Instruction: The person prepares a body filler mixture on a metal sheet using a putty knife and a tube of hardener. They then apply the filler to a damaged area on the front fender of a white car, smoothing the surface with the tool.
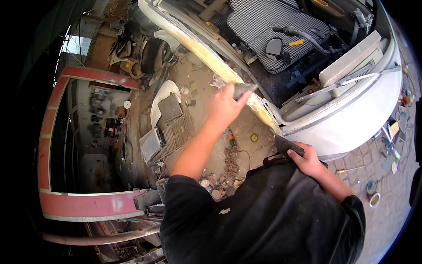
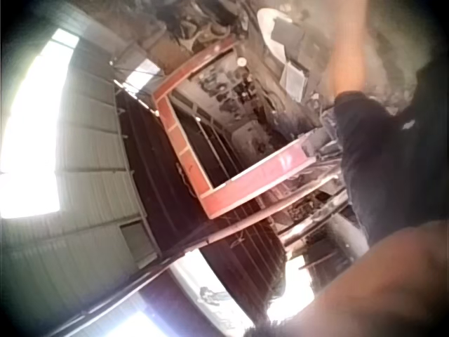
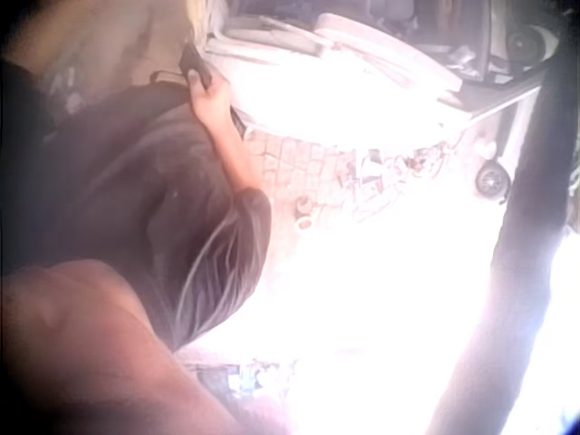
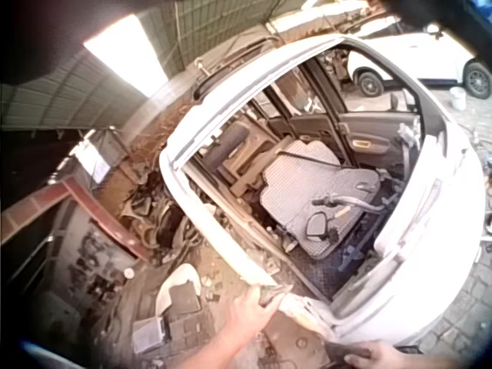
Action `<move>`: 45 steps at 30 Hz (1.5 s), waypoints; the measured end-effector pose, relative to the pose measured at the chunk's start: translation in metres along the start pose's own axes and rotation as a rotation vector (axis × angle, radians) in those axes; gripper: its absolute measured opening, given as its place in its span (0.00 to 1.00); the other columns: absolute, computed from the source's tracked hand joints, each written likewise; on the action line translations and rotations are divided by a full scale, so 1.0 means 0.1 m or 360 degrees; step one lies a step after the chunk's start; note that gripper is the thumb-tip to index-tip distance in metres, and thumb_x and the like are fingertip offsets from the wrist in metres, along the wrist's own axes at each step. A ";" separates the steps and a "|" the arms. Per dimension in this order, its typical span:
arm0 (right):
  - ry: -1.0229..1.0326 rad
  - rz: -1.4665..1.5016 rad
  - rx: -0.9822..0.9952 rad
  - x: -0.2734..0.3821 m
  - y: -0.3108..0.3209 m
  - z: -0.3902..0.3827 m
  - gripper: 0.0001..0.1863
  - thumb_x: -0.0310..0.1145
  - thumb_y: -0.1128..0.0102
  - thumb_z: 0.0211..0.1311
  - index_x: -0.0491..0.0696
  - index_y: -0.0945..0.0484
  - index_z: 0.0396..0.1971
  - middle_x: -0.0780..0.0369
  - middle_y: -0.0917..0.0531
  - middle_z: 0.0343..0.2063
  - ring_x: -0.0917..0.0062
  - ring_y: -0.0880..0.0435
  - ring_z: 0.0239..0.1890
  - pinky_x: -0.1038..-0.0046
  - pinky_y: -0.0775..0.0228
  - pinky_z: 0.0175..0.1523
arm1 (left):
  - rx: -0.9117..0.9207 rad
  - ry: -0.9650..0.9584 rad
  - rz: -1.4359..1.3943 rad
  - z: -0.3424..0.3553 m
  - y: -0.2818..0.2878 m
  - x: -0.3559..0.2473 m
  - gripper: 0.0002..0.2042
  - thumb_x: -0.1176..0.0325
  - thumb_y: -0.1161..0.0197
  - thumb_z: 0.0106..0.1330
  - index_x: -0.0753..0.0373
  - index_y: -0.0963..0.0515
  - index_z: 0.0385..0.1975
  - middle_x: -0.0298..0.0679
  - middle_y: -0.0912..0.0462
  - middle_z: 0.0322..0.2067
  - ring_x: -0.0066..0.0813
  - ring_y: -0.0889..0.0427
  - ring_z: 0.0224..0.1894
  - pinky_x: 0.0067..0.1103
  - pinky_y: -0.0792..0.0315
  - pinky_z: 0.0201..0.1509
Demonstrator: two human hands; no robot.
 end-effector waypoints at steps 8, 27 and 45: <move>0.0002 0.0001 -0.0009 0.01 -0.04 -0.01 0.14 0.29 0.41 0.69 0.39 0.21 0.50 0.57 0.15 0.33 0.79 0.21 0.37 0.73 0.27 0.48 | -0.0037 -0.0155 0.0082 -0.14 -0.15 -0.03 0.22 0.48 0.30 0.59 0.61 0.28 0.23 0.44 0.19 0.20 0.45 0.17 0.23 0.34 0.22 0.26; 0.0005 0.0099 -0.0001 -0.06 0.06 -0.06 0.16 0.32 0.40 0.69 0.39 0.21 0.51 0.58 0.16 0.31 0.80 0.21 0.35 0.73 0.27 0.46 | 0.0265 -0.0125 0.0425 -0.15 -0.13 -0.31 0.20 0.49 0.34 0.63 0.62 0.25 0.28 0.46 0.18 0.21 0.46 0.16 0.24 0.37 0.22 0.26; -0.0011 -0.0035 0.0127 -0.04 0.13 -0.03 0.15 0.30 0.40 0.68 0.39 0.21 0.51 0.55 0.14 0.35 0.78 0.18 0.38 0.73 0.26 0.48 | 0.0114 0.0166 0.0183 -0.13 -0.05 -0.16 0.23 0.46 0.32 0.62 0.63 0.24 0.28 0.49 0.16 0.25 0.47 0.13 0.29 0.37 0.20 0.31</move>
Point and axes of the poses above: each hand's wrist, its own z-axis towards the middle knuckle, its own y-axis out of the back of the hand, x = y × z, the point moved 4 cm from there along z, towards the middle knuckle
